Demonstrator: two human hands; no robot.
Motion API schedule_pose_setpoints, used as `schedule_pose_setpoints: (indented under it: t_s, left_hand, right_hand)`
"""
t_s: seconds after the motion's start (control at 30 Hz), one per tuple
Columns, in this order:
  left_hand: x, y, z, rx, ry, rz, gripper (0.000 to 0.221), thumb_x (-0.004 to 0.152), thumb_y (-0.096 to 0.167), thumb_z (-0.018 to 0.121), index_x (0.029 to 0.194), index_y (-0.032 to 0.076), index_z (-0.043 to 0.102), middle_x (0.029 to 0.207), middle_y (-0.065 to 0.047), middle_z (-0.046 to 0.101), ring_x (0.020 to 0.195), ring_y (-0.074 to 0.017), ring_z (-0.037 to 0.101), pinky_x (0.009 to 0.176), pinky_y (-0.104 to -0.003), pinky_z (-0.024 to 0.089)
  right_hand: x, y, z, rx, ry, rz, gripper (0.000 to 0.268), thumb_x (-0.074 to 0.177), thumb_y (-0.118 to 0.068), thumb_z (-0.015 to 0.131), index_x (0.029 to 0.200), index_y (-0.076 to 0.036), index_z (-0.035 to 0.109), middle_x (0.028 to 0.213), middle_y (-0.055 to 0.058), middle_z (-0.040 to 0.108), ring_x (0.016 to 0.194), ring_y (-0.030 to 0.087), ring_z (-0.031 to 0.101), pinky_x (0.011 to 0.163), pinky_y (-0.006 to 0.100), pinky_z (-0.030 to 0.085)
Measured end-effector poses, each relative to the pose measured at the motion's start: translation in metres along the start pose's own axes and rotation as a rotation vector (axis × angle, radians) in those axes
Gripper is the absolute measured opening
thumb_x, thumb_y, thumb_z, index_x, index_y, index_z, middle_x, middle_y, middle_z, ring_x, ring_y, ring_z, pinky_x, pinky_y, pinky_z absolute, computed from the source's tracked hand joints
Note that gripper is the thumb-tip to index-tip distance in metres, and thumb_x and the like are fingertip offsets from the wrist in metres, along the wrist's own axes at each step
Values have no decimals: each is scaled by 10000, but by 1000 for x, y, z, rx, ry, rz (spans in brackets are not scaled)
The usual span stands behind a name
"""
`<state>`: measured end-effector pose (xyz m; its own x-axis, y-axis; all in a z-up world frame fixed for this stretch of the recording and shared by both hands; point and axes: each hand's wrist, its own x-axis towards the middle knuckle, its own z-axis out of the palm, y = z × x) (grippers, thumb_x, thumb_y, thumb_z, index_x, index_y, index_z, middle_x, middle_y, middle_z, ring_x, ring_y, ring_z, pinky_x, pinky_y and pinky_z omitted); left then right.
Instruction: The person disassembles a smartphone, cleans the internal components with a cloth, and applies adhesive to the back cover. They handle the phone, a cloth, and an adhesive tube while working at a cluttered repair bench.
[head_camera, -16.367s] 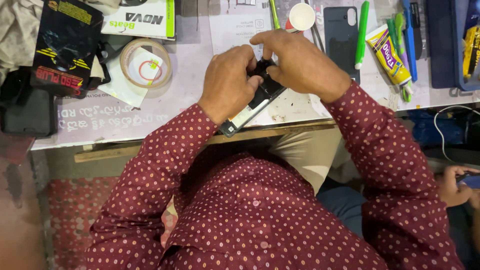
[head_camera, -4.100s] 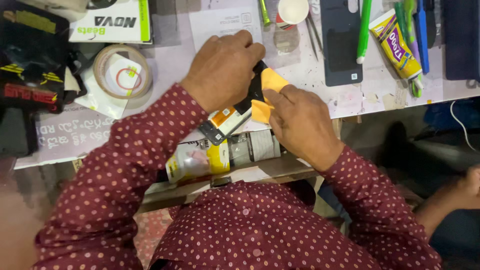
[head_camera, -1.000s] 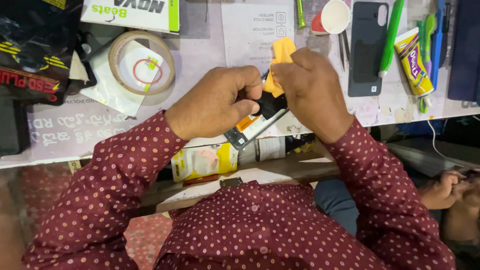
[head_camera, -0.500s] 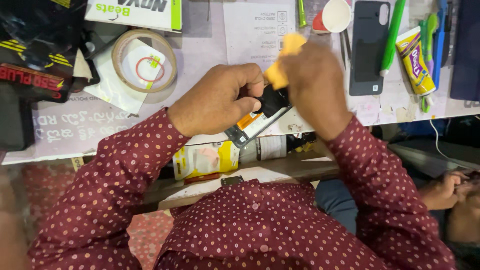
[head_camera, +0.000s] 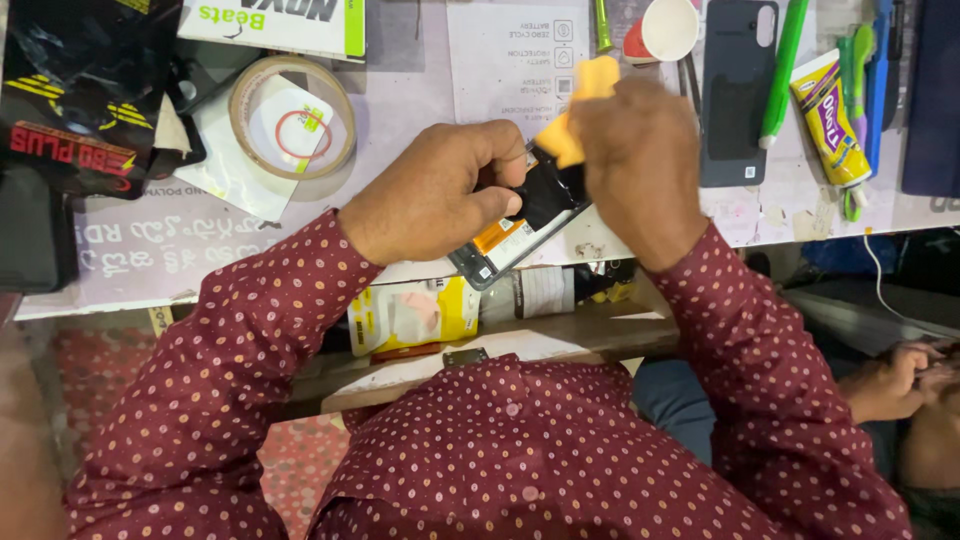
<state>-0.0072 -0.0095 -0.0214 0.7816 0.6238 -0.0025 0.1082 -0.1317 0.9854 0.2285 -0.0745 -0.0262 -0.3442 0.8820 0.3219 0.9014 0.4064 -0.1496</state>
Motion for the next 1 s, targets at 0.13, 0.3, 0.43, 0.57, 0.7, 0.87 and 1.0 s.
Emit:
schedule_pose_setpoints:
  t_s: [0.13,0.3,0.43,0.57,0.7,0.87,1.0]
  left_hand:
    - [1,0,1,18,-5,-20,142,859,-1,712,897,18,576,756,-40,615,703,-114,584,681,-296,520]
    - [-1,-2,2,46,-1,-42,159,868,4,728,901,19,572,754,-32,612,701,-106,570,682,-289,515]
    - [-3,-5,2,-145,50,106,176,922,-42,709,1014,12,568,889,-11,592,822,-90,556,788,-267,525]
    - [-1,-1,12,-441,124,53,166,955,-41,711,1070,16,605,940,11,613,839,-60,576,783,-232,519]
    - [1,2,28,-606,204,39,111,991,-16,704,1069,10,629,937,-18,681,848,-74,669,775,-229,548]
    - [-4,15,33,-640,191,45,205,990,9,683,1186,10,624,998,-13,697,883,-60,682,816,-229,579]
    - [-10,23,38,-589,211,62,303,981,3,711,1272,-10,631,1014,-6,674,862,-38,626,772,-206,525]
  right_hand:
    - [1,-2,-1,25,-15,0,128,927,-10,688,1050,-27,720,918,134,615,911,352,612,774,489,455]
    - [8,-13,-8,71,-17,26,130,914,4,684,1027,-30,740,927,167,627,868,344,603,744,464,462]
    - [2,-7,-40,244,81,193,49,1034,-37,722,1057,4,733,915,148,622,831,268,603,718,359,457]
    - [-14,-18,-62,708,-5,403,121,1001,-65,722,1097,-2,758,844,73,607,770,182,536,692,287,431]
    - [-21,-37,-56,803,0,387,165,921,-72,763,1042,30,717,872,54,621,801,133,569,717,266,457]
    - [-15,-40,-54,1237,-26,683,91,994,-71,693,979,13,723,901,29,659,804,78,576,715,227,463]
    - [-17,-40,-60,1377,41,640,62,996,-42,697,1005,18,713,909,53,673,815,98,608,746,255,490]
